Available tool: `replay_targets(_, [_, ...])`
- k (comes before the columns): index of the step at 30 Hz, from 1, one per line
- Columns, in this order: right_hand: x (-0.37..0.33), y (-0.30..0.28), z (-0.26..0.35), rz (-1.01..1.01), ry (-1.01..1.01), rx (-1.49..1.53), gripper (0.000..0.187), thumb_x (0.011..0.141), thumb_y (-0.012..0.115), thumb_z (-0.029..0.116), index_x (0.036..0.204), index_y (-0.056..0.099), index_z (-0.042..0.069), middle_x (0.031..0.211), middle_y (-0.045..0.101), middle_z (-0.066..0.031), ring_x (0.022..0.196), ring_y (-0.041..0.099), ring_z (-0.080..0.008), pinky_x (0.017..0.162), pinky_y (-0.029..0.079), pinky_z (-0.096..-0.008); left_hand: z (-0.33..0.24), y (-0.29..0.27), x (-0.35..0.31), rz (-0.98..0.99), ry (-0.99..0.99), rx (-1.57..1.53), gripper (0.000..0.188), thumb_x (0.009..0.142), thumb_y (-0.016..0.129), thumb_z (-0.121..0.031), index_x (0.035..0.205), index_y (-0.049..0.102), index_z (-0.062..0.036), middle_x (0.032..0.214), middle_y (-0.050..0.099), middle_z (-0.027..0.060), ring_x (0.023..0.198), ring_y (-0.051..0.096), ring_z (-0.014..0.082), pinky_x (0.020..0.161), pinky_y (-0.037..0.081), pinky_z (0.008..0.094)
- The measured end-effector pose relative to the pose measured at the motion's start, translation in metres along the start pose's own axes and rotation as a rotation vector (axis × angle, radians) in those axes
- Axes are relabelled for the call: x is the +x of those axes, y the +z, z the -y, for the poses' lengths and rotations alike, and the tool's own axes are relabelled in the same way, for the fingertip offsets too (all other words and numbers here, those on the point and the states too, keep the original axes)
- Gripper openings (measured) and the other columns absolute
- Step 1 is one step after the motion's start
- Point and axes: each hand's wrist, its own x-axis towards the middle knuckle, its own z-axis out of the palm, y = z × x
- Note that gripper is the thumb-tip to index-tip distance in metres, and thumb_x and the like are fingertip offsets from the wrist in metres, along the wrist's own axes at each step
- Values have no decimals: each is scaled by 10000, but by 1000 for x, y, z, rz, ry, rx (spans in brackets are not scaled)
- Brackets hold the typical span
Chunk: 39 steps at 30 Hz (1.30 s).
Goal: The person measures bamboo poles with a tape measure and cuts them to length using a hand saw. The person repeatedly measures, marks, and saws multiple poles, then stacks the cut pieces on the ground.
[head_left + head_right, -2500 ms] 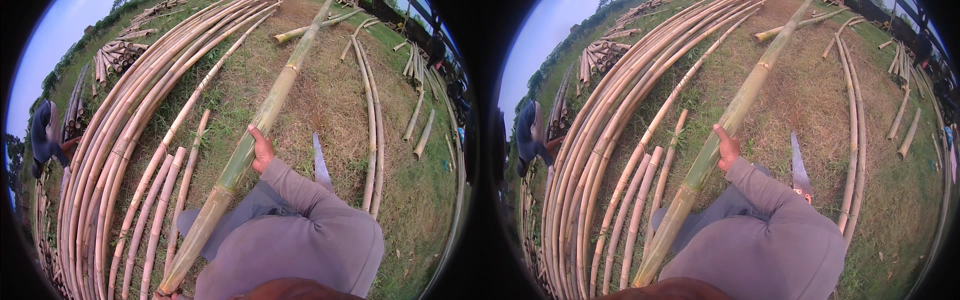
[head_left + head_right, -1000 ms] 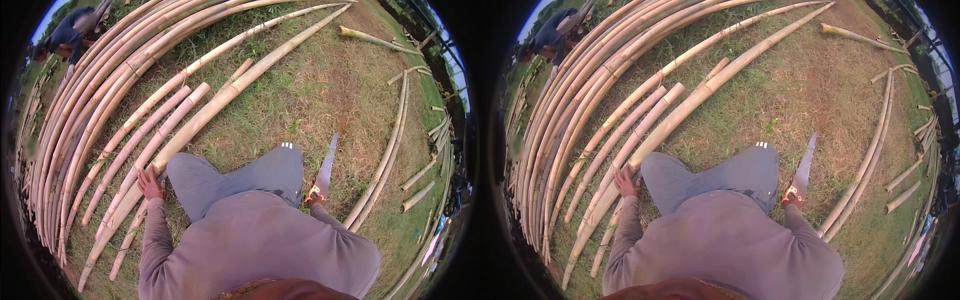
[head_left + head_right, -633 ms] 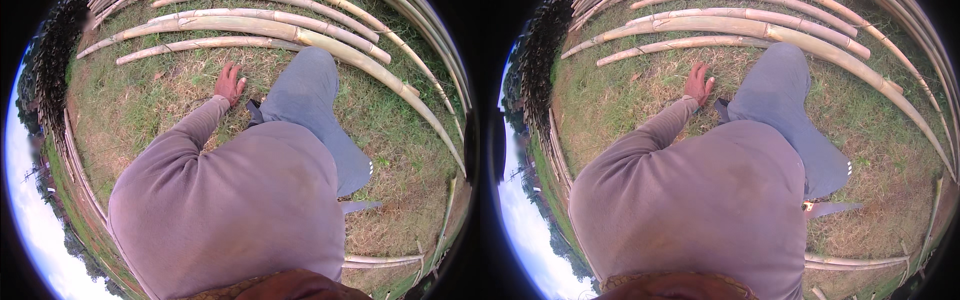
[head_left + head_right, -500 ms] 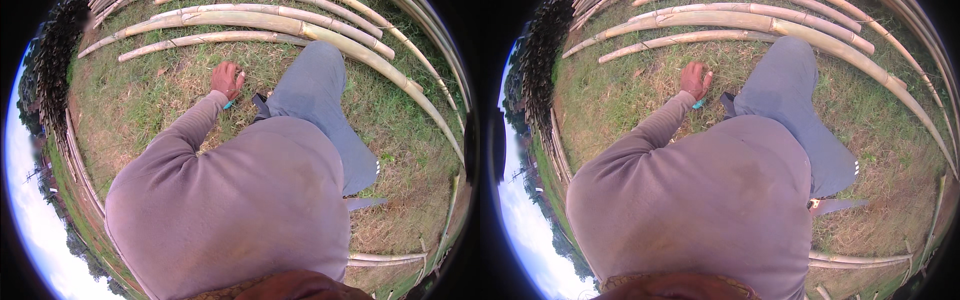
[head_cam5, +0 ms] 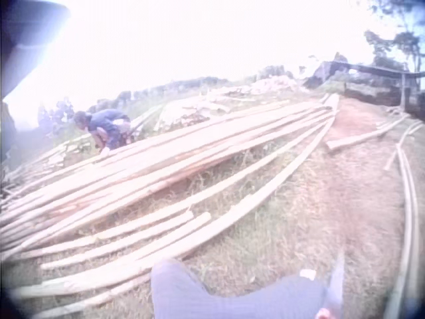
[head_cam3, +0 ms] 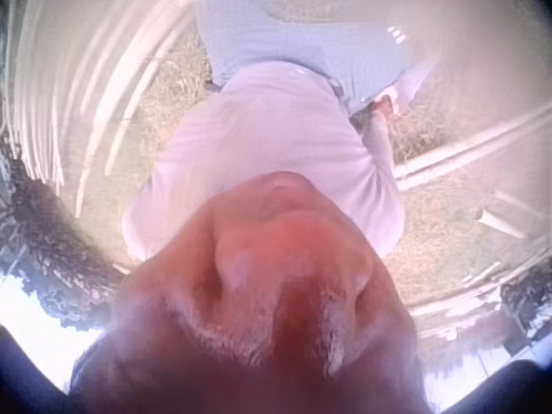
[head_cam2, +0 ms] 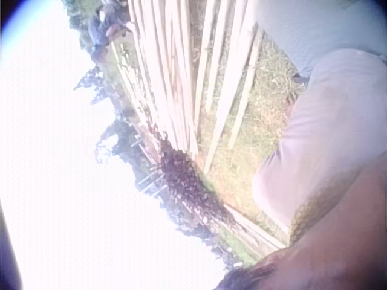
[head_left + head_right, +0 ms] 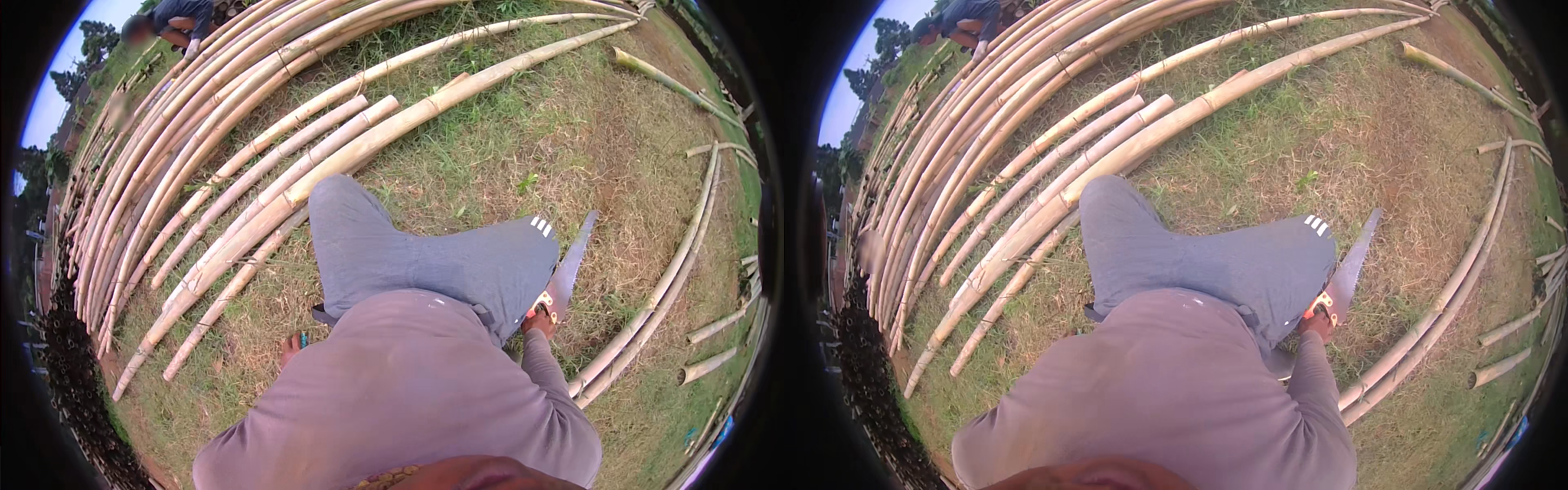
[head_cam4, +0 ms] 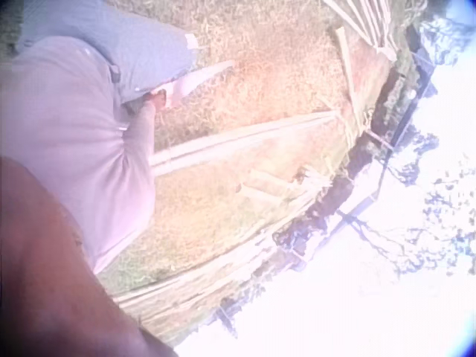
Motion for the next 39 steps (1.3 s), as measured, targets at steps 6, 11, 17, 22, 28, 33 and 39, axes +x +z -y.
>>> replay_targets(6, [3, 4, -8, 1, -4, 68, 553, 947, 596, 517, 1416, 544, 229, 1466, 572, -105, 1443, 441, -285, 1122, 342, -630, -18, -73, 124, 587, -212, 53, 392, 1025, 591, -377, 1336, 604, -139, 1115, 660, 130, 914, 654, 292, 761, 554, 444])
replay_targets(11, [-3, -126, -71, 292, -377, 571, 386, 878, 694, 416, 1121, 734, 118, 1106, 756, -181, 1072, 708, -337, 960, 523, -492, -153, -167, 244, 931, -358, -55, 377, 1067, 532, -419, 1259, 659, -120, 940, 731, 61, 715, 691, 213, 593, 578, 389])
replay_targets(17, [-24, -242, -128, 437, -408, 1699, 253, 865, 654, 91, 1074, 686, -48, 1033, 739, -162, 816, 694, -198, 781, 570, -349, -448, -193, 280, 1032, 42, -145, 458, 837, 885, -315, 1126, 646, -53, 988, 726, 47, 845, 730, 193, 733, 673, 444])
replay_targets(22, [-61, -369, -137, 290, -402, 1651, 572, 976, 711, 336, 1377, 600, -55, 992, 736, -107, 777, 646, -127, 713, 524, -288, -662, -176, 223, 1321, 205, -483, 288, 931, 757, -117, 1183, 641, -40, 1020, 721, 115, 864, 748, 267, 750, 674, 488])
replay_targets(28, [-126, -443, -117, 136, 28, 1701, 411, 993, 665, 300, 1206, 671, -52, 865, 721, -100, 718, 669, -154, 662, 549, -313, -818, -225, 86, 1616, 357, -871, 278, 971, 711, -123, 1227, 649, -36, 1014, 729, 133, 883, 739, 262, 753, 643, 411])
replay_targets(33, [-200, -555, -134, -66, 551, 1669, 253, 958, 698, 282, 906, 646, 40, 693, 629, -46, 602, 614, -126, 529, 473, -290, -908, -460, 84, 1235, 966, -1202, 234, 972, 703, -97, 1188, 699, -8, 1030, 729, 147, 936, 709, 240, 829, 571, 358])
replay_targets(39, [-275, -794, -183, -890, 511, 1463, 367, 1036, 638, 304, 1218, 438, 56, 704, 534, 10, 542, 489, -70, 487, 392, -232, -1036, -749, 122, 78, 1622, -1207, 355, 948, 769, -290, 1141, 738, 6, 1136, 704, 179, 1047, 664, 244, 896, 520, 342])
